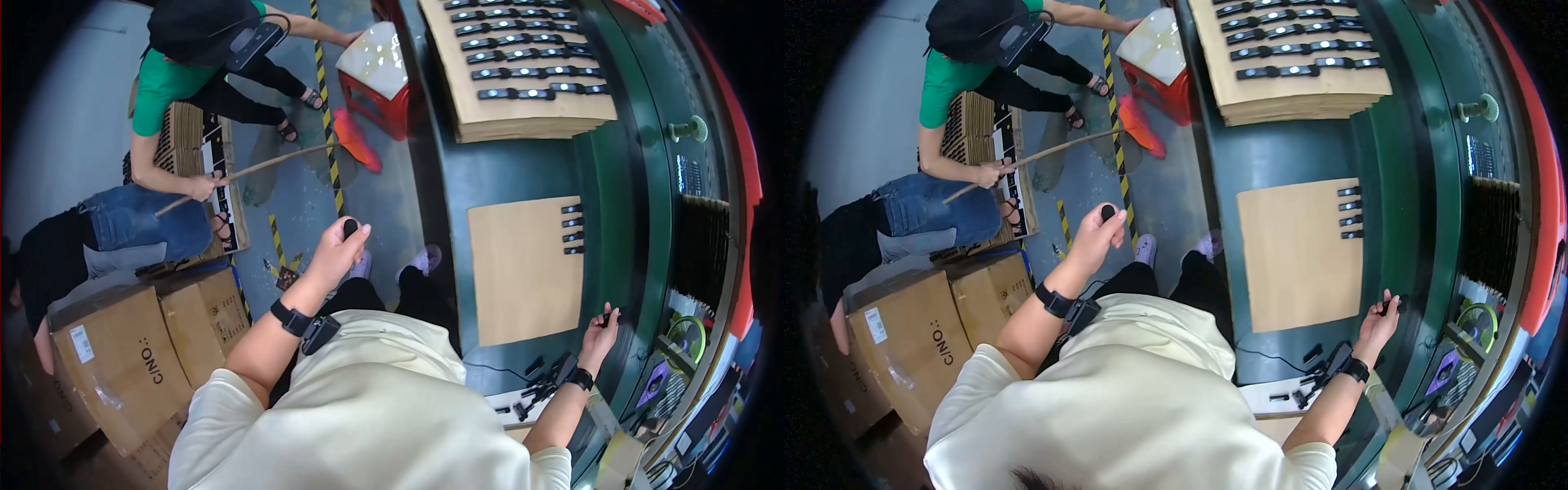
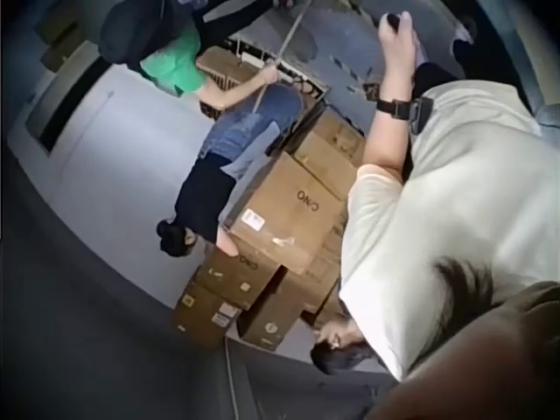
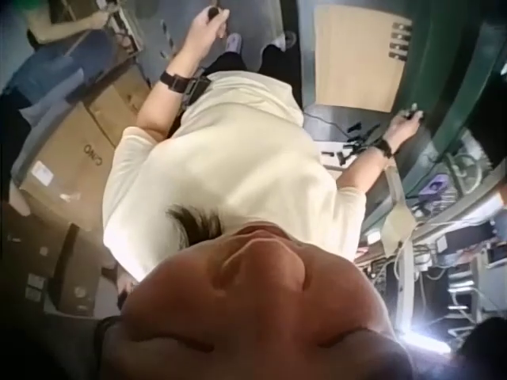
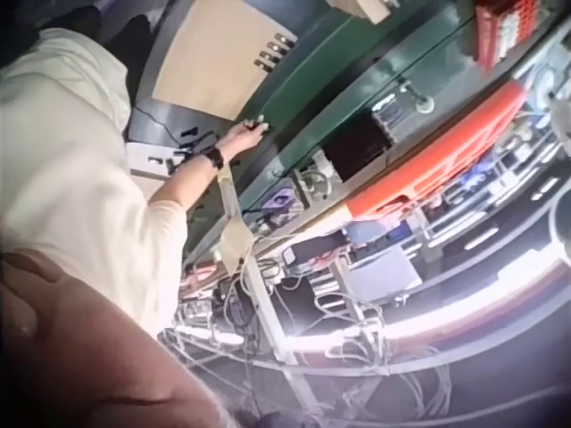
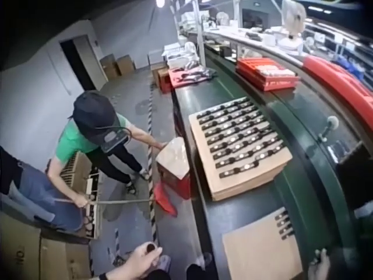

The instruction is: The person places a cardboard sheet on the table, inspects several microphones by turning them over and pressing their buttons, and arranges them in rows on the sheet. Finally, they fold a cardboard box and place it on the floor.

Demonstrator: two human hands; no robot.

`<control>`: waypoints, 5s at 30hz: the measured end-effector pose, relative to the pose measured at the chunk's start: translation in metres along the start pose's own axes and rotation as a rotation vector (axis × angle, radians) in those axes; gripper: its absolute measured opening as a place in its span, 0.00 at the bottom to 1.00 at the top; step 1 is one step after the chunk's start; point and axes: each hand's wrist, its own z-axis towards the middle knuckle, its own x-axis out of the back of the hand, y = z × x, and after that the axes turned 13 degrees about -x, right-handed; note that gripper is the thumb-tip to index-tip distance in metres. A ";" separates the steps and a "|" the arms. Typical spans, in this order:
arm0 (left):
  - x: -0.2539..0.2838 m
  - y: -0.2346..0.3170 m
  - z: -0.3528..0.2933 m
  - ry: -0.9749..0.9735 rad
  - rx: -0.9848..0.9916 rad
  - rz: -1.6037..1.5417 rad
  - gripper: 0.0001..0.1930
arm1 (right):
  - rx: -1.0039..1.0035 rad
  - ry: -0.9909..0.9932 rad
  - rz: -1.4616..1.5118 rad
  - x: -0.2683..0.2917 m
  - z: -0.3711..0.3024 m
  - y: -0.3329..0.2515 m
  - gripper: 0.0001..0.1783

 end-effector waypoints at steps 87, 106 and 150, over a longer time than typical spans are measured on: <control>-0.316 -0.112 -0.168 -0.588 0.312 0.249 0.09 | 0.743 0.829 -1.342 0.405 -0.003 0.071 0.15; -0.389 -0.237 -0.223 -1.041 -0.143 0.945 0.22 | 0.765 0.795 -1.138 0.432 -0.064 0.076 0.20; -0.332 -0.147 -0.171 -0.850 -0.728 0.617 0.14 | 0.556 0.641 -1.090 0.333 -0.130 0.123 0.22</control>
